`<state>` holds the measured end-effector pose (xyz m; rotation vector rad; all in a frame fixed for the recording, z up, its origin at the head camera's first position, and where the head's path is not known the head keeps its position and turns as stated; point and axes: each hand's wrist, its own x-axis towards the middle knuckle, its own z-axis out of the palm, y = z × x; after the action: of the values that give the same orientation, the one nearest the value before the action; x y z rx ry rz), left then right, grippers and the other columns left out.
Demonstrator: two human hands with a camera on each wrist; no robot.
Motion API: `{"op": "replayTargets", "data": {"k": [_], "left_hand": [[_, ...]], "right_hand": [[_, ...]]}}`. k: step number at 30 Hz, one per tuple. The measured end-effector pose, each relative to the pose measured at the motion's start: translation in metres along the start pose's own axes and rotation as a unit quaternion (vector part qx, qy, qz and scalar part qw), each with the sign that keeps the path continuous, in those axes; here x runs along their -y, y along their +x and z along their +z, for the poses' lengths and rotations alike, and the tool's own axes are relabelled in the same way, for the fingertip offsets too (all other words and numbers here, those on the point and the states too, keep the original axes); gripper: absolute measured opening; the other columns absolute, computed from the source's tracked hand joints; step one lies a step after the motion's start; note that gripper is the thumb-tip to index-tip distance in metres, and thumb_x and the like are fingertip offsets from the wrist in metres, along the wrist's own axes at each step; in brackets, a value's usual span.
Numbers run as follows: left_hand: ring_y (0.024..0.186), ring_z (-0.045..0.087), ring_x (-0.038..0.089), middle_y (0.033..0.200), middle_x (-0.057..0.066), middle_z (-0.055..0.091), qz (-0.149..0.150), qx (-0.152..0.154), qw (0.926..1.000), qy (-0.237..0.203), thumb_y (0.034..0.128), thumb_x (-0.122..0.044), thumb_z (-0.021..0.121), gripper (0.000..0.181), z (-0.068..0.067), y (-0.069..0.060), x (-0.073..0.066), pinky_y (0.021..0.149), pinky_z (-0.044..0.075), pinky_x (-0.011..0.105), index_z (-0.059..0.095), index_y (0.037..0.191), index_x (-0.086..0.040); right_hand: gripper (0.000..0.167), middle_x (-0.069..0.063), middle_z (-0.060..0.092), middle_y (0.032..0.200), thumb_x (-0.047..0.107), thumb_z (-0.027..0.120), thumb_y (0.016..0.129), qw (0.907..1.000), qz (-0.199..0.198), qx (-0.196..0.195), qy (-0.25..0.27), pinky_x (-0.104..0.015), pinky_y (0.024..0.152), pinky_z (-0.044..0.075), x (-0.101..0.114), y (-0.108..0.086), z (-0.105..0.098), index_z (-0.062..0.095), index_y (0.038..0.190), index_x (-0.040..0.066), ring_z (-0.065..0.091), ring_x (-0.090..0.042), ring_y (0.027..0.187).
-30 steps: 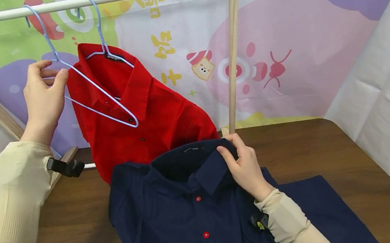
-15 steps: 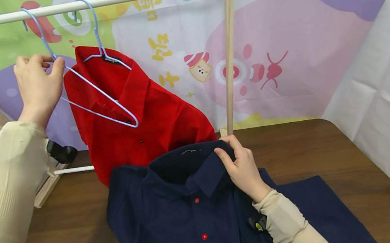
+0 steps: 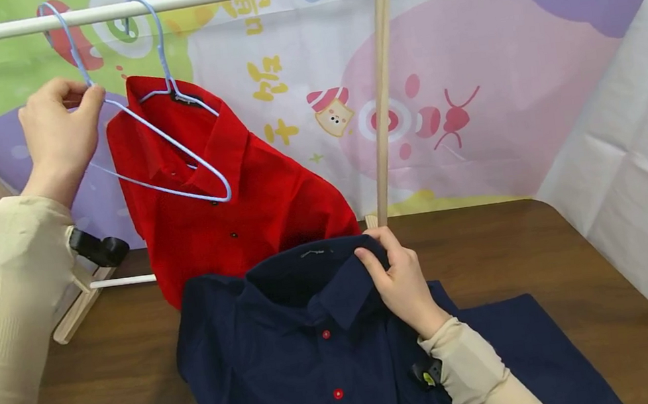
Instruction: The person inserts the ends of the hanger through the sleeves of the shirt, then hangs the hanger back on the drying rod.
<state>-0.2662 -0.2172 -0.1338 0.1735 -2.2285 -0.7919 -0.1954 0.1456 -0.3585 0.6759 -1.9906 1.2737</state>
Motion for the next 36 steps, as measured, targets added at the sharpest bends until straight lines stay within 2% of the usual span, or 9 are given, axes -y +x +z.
{"op": "replayTargets", "data": {"k": [3,6,9,13,17,21,25,30,36], "left_hand": [[0.079,0.053,0.000,0.076,-0.019,0.061,-0.003,0.011,0.9991,-0.041,0.0859,-0.039,0.049,0.033,-0.004,-0.002,-0.009,0.075,0.036,0.018,0.067,0.102,-0.016],[0.069,0.045,-0.006,0.065,-0.026,0.050,-0.001,0.025,0.9958,-0.088,0.0855,-0.038,0.053,0.026,-0.009,-0.005,-0.018,0.067,0.032,0.015,0.068,0.096,-0.019],[0.069,0.044,-0.004,0.064,-0.025,0.049,0.007,0.041,0.9922,-0.118,0.0862,-0.036,0.055,0.021,-0.012,-0.006,-0.025,0.066,0.032,0.016,0.067,0.094,-0.020],[0.067,0.043,-0.002,0.064,-0.023,0.050,0.017,0.047,0.9888,-0.141,0.0867,-0.031,0.057,0.013,-0.014,-0.006,-0.030,0.065,0.031,0.017,0.066,0.087,-0.022],[0.067,0.041,0.000,0.064,-0.020,0.051,0.010,0.038,0.9826,-0.182,0.0865,-0.028,0.058,0.009,-0.016,-0.004,-0.035,0.064,0.030,0.017,0.063,0.079,-0.025],[0.065,0.042,0.000,0.063,-0.018,0.052,0.011,0.021,0.9744,-0.224,0.0851,-0.025,0.060,0.013,-0.018,-0.004,-0.041,0.064,0.029,0.017,0.059,0.072,-0.027],[0.065,0.045,-0.001,0.063,-0.019,0.053,0.042,0.004,0.9762,-0.213,0.0847,-0.027,0.060,0.014,-0.018,-0.012,-0.042,0.065,0.031,0.016,0.056,0.071,-0.027],[0.072,0.050,-0.003,0.068,-0.021,0.053,0.082,-0.022,0.9799,-0.181,0.0851,-0.028,0.059,0.013,-0.014,-0.032,-0.040,0.071,0.034,0.014,0.055,0.072,-0.028],[0.064,0.046,0.000,0.065,-0.019,0.051,0.133,-0.010,0.9760,-0.172,0.0866,-0.029,0.056,0.015,-0.010,-0.062,-0.037,0.064,0.032,0.016,0.050,0.073,-0.026]], "right_hand": [[0.019,-0.005,0.066,0.084,-0.003,0.061,0.082,1.0000,0.000,0.000,0.001,-0.015,0.068,0.042,0.001,-0.001,-0.001,0.057,0.100,0.004,0.057,-0.003,0.074],[0.020,-0.005,0.066,0.082,-0.003,0.061,0.082,1.0000,0.001,0.001,0.000,-0.015,0.067,0.042,0.001,-0.001,-0.001,0.057,0.100,0.005,0.056,-0.003,0.073],[0.020,-0.005,0.066,0.083,-0.002,0.061,0.082,1.0000,0.003,0.002,-0.001,-0.015,0.067,0.042,0.000,0.000,-0.001,0.057,0.100,0.006,0.057,-0.004,0.073],[0.019,-0.005,0.067,0.085,-0.001,0.061,0.083,0.9999,0.006,0.008,-0.004,-0.015,0.068,0.042,-0.001,0.000,-0.001,0.057,0.100,0.006,0.058,-0.004,0.075],[0.018,-0.004,0.067,0.084,0.000,0.061,0.084,0.9999,0.010,0.012,-0.006,-0.016,0.069,0.042,-0.001,0.000,0.000,0.057,0.100,0.006,0.058,-0.005,0.076],[0.018,-0.004,0.066,0.084,0.000,0.061,0.084,0.9999,0.012,0.010,-0.005,-0.016,0.068,0.042,-0.001,0.000,0.000,0.057,0.100,0.006,0.058,-0.005,0.075],[0.018,-0.004,0.067,0.084,0.000,0.061,0.084,0.9999,0.011,0.009,-0.003,-0.016,0.068,0.042,0.000,0.001,0.000,0.057,0.100,0.006,0.058,-0.005,0.075],[0.017,-0.004,0.066,0.084,0.001,0.061,0.084,0.9998,0.013,0.011,0.000,-0.016,0.069,0.042,0.000,0.001,-0.001,0.057,0.100,0.006,0.057,-0.005,0.075],[0.018,-0.005,0.066,0.084,0.000,0.061,0.084,0.9998,0.016,0.013,0.004,-0.016,0.069,0.042,0.000,-0.001,-0.002,0.057,0.100,0.005,0.057,-0.004,0.076]]}}
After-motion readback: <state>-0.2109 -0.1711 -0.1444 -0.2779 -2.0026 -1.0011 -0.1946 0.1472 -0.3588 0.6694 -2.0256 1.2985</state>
